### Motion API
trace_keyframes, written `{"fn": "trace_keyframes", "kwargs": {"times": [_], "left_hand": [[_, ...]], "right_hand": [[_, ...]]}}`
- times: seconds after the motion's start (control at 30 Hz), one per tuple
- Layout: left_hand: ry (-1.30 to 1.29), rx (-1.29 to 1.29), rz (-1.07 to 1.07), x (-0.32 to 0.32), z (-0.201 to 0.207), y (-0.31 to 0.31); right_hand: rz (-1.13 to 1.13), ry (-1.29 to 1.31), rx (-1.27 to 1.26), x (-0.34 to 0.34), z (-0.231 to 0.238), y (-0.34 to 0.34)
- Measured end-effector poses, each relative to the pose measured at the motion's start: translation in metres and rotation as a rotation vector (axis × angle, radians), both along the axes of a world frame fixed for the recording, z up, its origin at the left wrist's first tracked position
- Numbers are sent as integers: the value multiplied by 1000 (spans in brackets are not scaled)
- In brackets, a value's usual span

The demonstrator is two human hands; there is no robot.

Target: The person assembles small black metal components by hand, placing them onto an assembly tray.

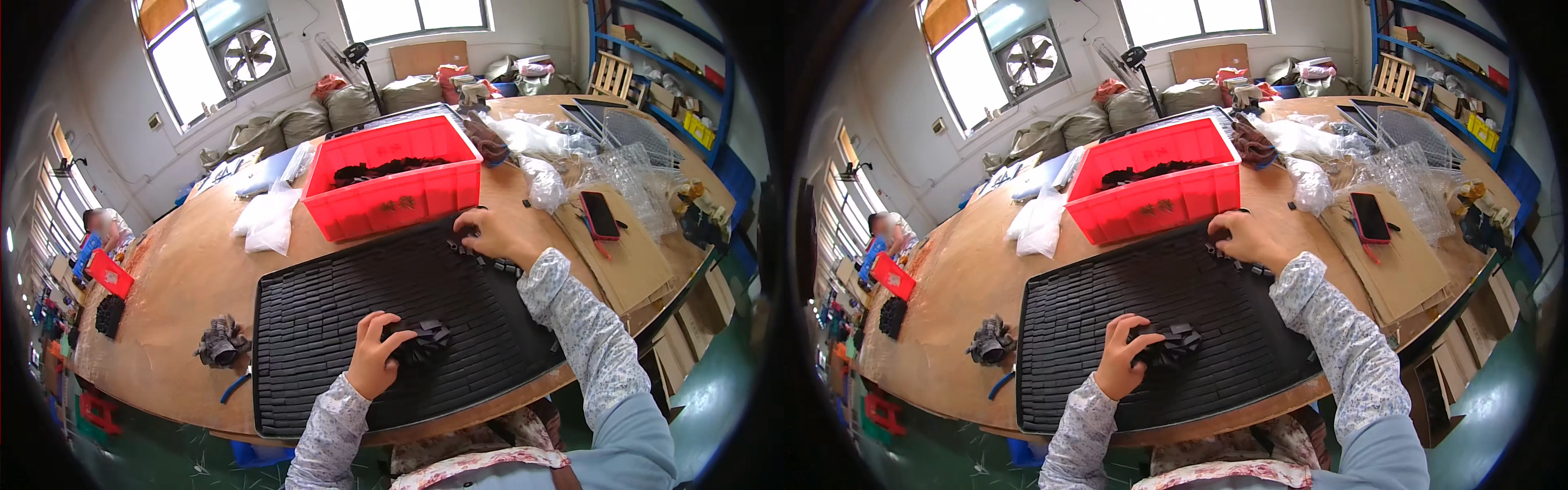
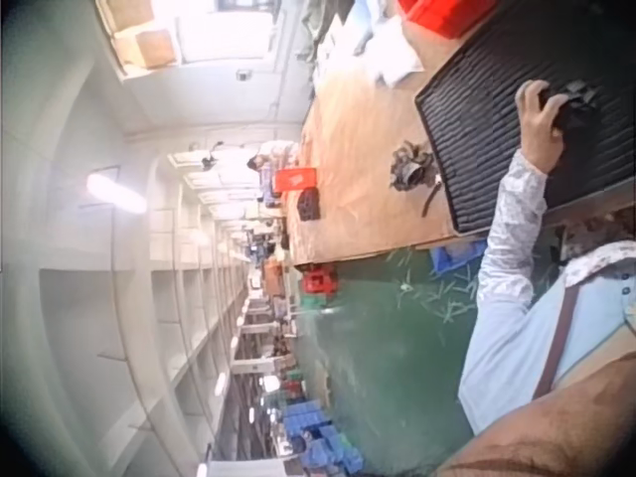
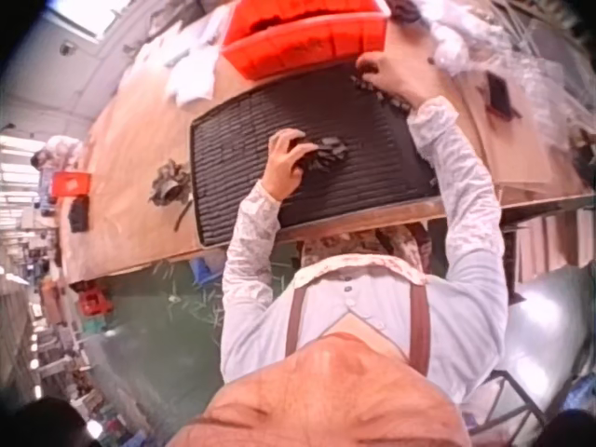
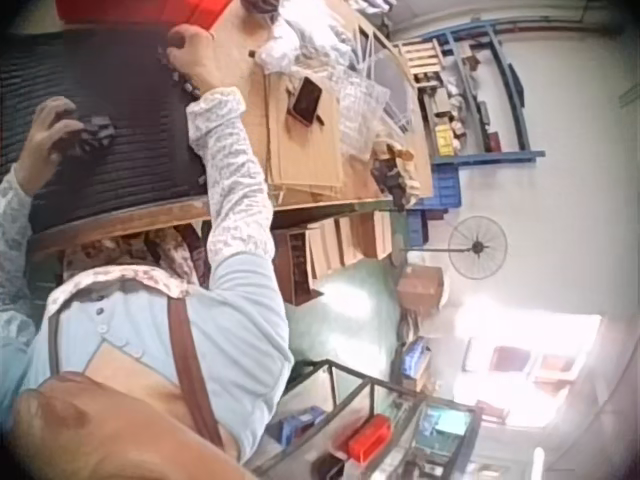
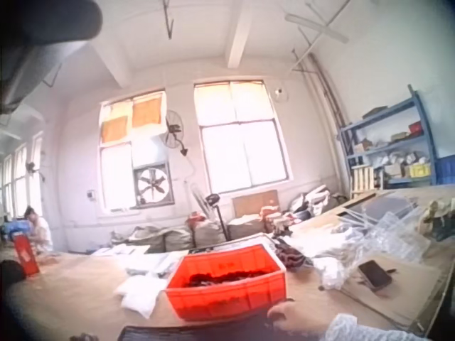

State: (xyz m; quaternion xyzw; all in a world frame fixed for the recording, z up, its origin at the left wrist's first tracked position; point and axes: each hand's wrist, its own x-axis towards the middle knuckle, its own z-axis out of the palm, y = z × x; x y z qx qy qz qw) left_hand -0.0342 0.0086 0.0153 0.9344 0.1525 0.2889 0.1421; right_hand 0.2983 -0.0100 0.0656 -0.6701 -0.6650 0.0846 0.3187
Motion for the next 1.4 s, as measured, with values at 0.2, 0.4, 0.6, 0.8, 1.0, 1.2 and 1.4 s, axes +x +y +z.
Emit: {"fn": "trace_keyframes", "kwargs": {"times": [0.2,0.4,0.6,0.8,1.0,1.2,1.4], "left_hand": [[-44,21,43,-13,4,9],[-61,4,48,-1,21,-1],[-66,10,-65,45,2,4],[104,94,-31,56,-21,-5],[35,36,-29,47,-17,-1],[-50,-26,-24,42,-13,6],[-176,-107,-71,37,-6,12]], "right_hand": [[-15,22,-122,18,-60,37],[-93,-86,-315,19,-60,66],[-132,-61,-401,21,-68,64],[-117,-104,-285,16,-69,54],[-145,-164,-366,13,-51,41],[-233,-225,-256,25,-56,14],[-220,-216,-77,22,-48,-21]]}}
